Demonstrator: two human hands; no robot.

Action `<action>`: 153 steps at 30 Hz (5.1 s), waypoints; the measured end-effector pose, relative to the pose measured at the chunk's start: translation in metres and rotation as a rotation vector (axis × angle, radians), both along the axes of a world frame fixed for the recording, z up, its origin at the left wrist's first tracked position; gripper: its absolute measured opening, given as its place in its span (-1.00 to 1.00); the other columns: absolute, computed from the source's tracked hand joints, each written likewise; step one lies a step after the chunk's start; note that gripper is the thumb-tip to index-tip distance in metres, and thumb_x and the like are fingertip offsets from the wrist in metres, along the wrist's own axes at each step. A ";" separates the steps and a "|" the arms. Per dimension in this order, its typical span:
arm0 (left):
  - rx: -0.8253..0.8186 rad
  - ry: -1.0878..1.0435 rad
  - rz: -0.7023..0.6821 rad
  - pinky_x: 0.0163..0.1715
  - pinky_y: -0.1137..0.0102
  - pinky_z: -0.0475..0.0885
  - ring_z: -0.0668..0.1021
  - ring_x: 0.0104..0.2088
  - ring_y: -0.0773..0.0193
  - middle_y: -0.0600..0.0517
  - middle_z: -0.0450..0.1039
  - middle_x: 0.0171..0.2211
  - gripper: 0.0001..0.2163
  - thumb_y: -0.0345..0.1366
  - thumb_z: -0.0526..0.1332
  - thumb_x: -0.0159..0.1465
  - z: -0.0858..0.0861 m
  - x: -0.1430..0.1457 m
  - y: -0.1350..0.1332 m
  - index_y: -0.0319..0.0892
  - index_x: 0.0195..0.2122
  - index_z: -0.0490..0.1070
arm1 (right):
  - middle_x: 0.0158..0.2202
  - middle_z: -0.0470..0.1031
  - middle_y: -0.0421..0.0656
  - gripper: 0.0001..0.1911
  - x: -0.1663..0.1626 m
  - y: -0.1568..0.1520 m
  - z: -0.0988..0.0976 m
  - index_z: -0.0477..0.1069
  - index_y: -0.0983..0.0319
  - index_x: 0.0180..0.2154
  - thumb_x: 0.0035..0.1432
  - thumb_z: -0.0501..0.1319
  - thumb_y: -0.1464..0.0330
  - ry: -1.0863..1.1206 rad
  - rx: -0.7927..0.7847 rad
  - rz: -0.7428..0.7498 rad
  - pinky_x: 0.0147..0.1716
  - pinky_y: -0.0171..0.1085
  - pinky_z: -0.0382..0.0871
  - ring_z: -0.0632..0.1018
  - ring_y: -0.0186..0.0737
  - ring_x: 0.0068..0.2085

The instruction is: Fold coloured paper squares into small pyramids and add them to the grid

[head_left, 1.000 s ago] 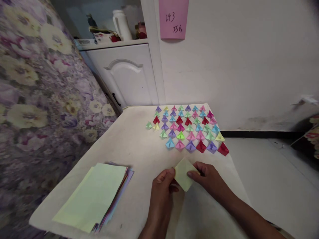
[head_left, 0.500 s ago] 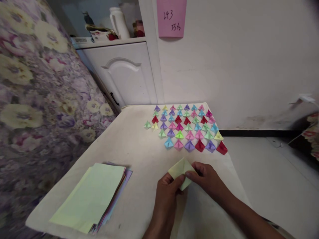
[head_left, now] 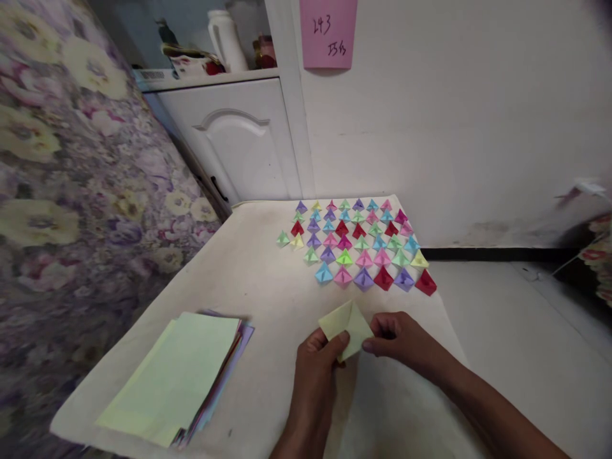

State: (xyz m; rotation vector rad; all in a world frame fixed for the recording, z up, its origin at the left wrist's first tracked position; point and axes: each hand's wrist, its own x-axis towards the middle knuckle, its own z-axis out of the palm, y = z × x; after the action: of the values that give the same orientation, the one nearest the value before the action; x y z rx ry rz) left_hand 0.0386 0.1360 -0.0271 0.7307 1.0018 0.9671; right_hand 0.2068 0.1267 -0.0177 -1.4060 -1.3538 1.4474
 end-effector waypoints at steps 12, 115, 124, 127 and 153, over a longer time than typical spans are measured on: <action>-0.010 -0.073 -0.145 -0.39 0.43 0.31 0.48 -0.43 0.29 -0.02 0.53 -0.42 -0.70 -0.32 0.30 0.04 -0.005 0.009 -0.008 -0.24 -0.16 0.50 | -0.50 0.42 -0.19 -0.72 -0.007 0.004 -0.005 0.40 0.29 -0.43 -0.01 0.24 0.18 0.191 0.015 -0.081 -0.50 -0.34 0.23 0.40 -0.30 -0.48; 0.079 0.318 -0.042 -0.67 0.53 0.06 0.19 -0.71 0.48 0.19 0.22 -0.79 -0.83 -0.25 0.31 0.02 0.012 0.002 -0.001 -0.27 -0.46 0.47 | -0.60 0.28 -0.28 -0.87 -0.021 -0.005 0.007 0.35 0.21 -0.42 -0.01 0.25 0.30 -0.107 0.231 -0.295 -0.59 -0.38 0.17 0.29 -0.37 -0.58; 0.104 0.370 -0.039 -0.64 0.52 0.24 0.36 -0.68 0.40 0.07 0.42 -0.72 -0.84 -0.28 0.28 0.03 0.011 0.005 0.001 -0.30 -0.46 0.46 | -0.23 0.29 -0.15 -0.83 -0.021 -0.011 0.003 0.40 0.16 -0.32 0.04 0.13 0.50 -0.389 0.689 -0.267 -0.48 -0.36 0.28 0.37 -0.36 -0.42; 0.100 0.378 -0.052 -0.55 0.49 0.33 0.44 -0.61 0.35 0.02 0.48 -0.66 -0.82 -0.28 0.28 0.03 0.011 0.005 0.001 -0.31 -0.41 0.48 | -0.23 0.29 -0.16 -0.85 -0.020 -0.011 0.003 0.39 0.17 -0.34 0.05 0.13 0.51 -0.436 0.673 -0.262 -0.43 -0.35 0.28 0.38 -0.36 -0.40; 0.093 0.385 -0.053 -0.49 0.46 0.37 0.50 -0.55 0.29 0.00 0.50 -0.63 -0.82 -0.28 0.28 0.03 0.009 0.004 0.001 -0.29 -0.39 0.49 | -0.23 0.29 -0.20 -0.81 -0.020 -0.010 0.003 0.29 0.19 -0.34 0.00 0.12 0.56 -0.421 0.582 -0.243 -0.48 -0.37 0.20 0.30 -0.42 -0.51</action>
State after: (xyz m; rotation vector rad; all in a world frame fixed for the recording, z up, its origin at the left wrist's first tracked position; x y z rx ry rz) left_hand 0.0426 0.1369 -0.0183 1.0420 1.2694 0.8481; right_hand 0.1865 0.1163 -0.0148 -1.4465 -1.6190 0.5412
